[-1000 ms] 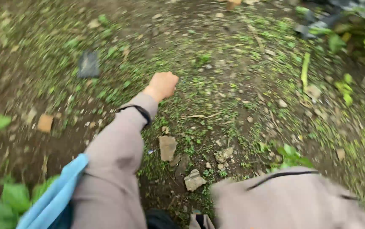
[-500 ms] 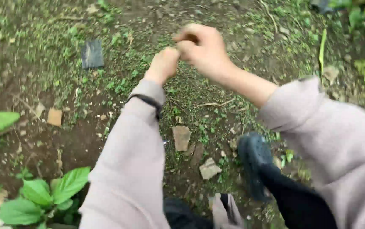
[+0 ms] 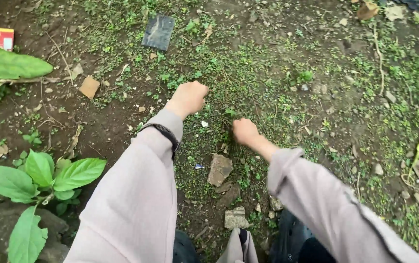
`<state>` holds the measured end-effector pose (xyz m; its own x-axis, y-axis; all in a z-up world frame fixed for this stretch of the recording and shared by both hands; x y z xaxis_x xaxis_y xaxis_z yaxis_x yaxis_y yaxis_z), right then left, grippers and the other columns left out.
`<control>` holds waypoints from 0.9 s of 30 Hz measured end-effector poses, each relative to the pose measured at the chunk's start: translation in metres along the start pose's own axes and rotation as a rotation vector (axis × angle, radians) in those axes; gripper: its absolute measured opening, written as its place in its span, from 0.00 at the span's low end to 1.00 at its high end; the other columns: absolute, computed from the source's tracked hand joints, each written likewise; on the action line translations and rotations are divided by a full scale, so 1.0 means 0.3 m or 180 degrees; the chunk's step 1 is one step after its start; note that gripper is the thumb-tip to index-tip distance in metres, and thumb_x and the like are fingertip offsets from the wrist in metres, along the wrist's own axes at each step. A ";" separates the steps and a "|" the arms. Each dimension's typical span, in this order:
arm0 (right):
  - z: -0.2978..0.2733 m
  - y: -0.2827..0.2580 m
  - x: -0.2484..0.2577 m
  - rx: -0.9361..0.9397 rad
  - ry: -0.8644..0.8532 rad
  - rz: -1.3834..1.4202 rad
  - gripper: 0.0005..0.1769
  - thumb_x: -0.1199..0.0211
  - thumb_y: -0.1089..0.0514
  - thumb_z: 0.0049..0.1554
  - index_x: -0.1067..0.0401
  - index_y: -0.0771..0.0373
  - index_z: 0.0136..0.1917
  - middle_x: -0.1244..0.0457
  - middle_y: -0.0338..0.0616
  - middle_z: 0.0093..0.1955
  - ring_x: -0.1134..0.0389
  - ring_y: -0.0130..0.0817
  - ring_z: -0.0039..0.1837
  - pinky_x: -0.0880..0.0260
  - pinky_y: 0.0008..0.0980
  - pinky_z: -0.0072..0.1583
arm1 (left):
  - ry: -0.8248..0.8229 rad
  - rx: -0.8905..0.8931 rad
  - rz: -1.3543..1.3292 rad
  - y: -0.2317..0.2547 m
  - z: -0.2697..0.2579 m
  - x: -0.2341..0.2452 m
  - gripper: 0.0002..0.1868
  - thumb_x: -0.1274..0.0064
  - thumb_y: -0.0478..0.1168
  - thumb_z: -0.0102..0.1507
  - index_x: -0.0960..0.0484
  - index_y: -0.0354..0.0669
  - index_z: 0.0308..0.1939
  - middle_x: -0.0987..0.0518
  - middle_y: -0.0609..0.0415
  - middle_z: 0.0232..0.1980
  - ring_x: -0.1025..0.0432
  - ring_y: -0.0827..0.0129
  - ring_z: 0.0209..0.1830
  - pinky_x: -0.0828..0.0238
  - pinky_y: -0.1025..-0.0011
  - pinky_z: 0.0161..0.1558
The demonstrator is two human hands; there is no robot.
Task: Picking up small weeds and debris from the soil by hand and using a small tool to scrape the ground in a garden.
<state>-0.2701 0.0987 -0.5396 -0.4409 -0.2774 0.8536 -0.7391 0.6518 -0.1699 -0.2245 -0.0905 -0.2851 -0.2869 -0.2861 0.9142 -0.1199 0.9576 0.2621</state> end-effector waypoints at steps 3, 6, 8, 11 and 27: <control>-0.346 -0.249 0.706 0.0696 -0.0035 0.1264 0.11 0.46 0.65 0.62 0.22 0.66 0.47 0.30 0.57 0.40 0.25 0.49 0.44 0.21 0.45 0.50 | -0.0154 0.0152 -0.0142 -0.055 -0.053 -0.027 0.12 0.46 0.37 0.66 0.16 0.36 0.52 0.16 0.38 0.44 0.19 0.50 0.45 0.19 0.54 0.48; -0.409 -0.234 0.870 0.1160 0.0369 0.1756 0.10 0.44 0.65 0.64 0.21 0.63 0.47 0.30 0.51 0.36 0.31 0.39 0.37 0.29 0.37 0.46 | -0.0149 0.0220 -0.0200 -0.085 -0.121 -0.002 0.13 0.47 0.36 0.67 0.17 0.36 0.54 0.16 0.38 0.45 0.19 0.51 0.44 0.18 0.54 0.47; -0.252 -0.151 0.785 0.1186 0.0500 0.1455 0.09 0.44 0.62 0.65 0.23 0.65 0.49 0.30 0.54 0.39 0.29 0.47 0.42 0.28 0.42 0.49 | -0.0095 0.0231 -0.0089 -0.079 -0.179 0.027 0.12 0.46 0.35 0.66 0.16 0.35 0.53 0.16 0.37 0.44 0.18 0.50 0.44 0.18 0.54 0.46; -0.164 -0.171 0.707 0.0738 0.0350 0.0644 0.21 0.52 0.47 0.67 0.34 0.67 0.59 0.33 0.64 0.51 0.28 0.60 0.53 0.28 0.54 0.56 | -0.0136 0.0311 0.0193 -0.134 -0.195 -0.020 0.14 0.45 0.38 0.66 0.17 0.35 0.54 0.16 0.39 0.44 0.18 0.49 0.44 0.18 0.53 0.45; -0.513 -0.382 0.367 0.1786 -0.1005 -0.0019 0.12 0.50 0.64 0.60 0.32 0.63 0.57 0.31 0.53 0.38 0.26 0.46 0.39 0.22 0.42 0.41 | -0.0581 0.0338 0.0269 -0.135 -0.219 -0.154 0.16 0.48 0.42 0.67 0.18 0.41 0.57 0.16 0.42 0.46 0.18 0.50 0.46 0.19 0.53 0.48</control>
<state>-0.1555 0.1022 -0.3504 -0.5013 -0.5302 0.6838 -0.8583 0.2050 -0.4704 -0.1440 -0.1138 -0.3175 -0.4662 -0.2157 0.8580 -0.1847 0.9722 0.1441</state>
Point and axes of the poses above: each hand's wrist, its own z-axis towards the middle knuckle, its own x-axis out of the back of the hand, y = z × x, the point moved 9 cm from there along z, towards the middle knuckle
